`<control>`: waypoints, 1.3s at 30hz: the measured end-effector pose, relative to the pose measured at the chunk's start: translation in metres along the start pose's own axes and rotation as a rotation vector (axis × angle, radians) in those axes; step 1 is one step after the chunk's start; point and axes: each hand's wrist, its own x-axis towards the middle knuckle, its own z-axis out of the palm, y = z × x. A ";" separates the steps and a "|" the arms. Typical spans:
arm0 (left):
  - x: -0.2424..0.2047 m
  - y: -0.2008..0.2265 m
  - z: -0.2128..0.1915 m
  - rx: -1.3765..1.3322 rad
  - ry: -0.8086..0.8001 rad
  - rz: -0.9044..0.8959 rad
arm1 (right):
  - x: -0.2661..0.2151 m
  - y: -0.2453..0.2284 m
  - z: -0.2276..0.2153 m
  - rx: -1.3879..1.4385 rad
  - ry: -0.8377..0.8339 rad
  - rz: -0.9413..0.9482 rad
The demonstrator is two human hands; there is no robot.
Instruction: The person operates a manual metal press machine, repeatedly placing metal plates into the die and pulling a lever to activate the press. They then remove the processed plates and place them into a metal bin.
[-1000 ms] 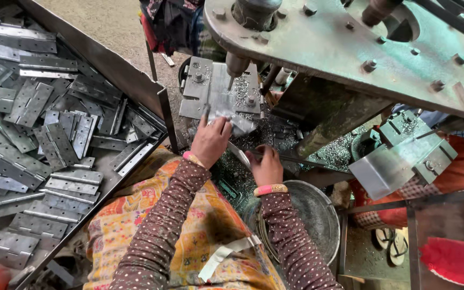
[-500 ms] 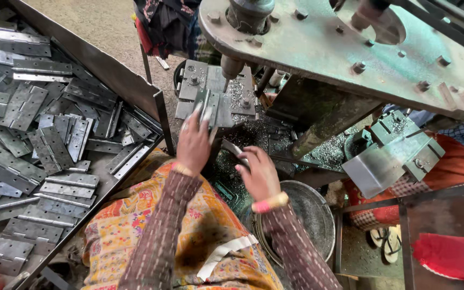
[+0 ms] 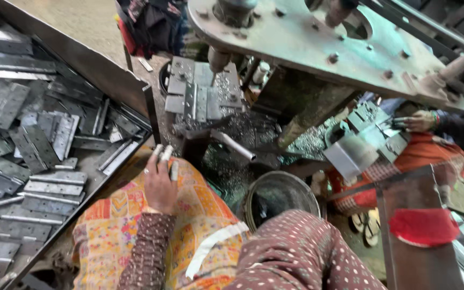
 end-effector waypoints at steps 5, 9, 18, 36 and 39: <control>0.002 -0.006 -0.007 -0.061 0.010 -0.001 | 0.004 -0.009 -0.002 -0.040 -0.040 -0.006; 0.003 -0.010 -0.010 -0.009 0.062 -0.010 | 0.018 0.000 0.001 -0.069 -0.048 -0.068; 0.003 -0.022 0.003 0.099 -0.079 -0.070 | 0.018 0.029 0.035 -0.044 -0.040 -0.086; 0.133 0.032 0.133 0.327 -0.588 0.035 | -0.037 0.254 0.229 -0.020 -0.793 1.151; 0.134 0.036 0.128 0.340 -0.547 0.037 | -0.055 0.266 0.245 0.012 -0.712 1.131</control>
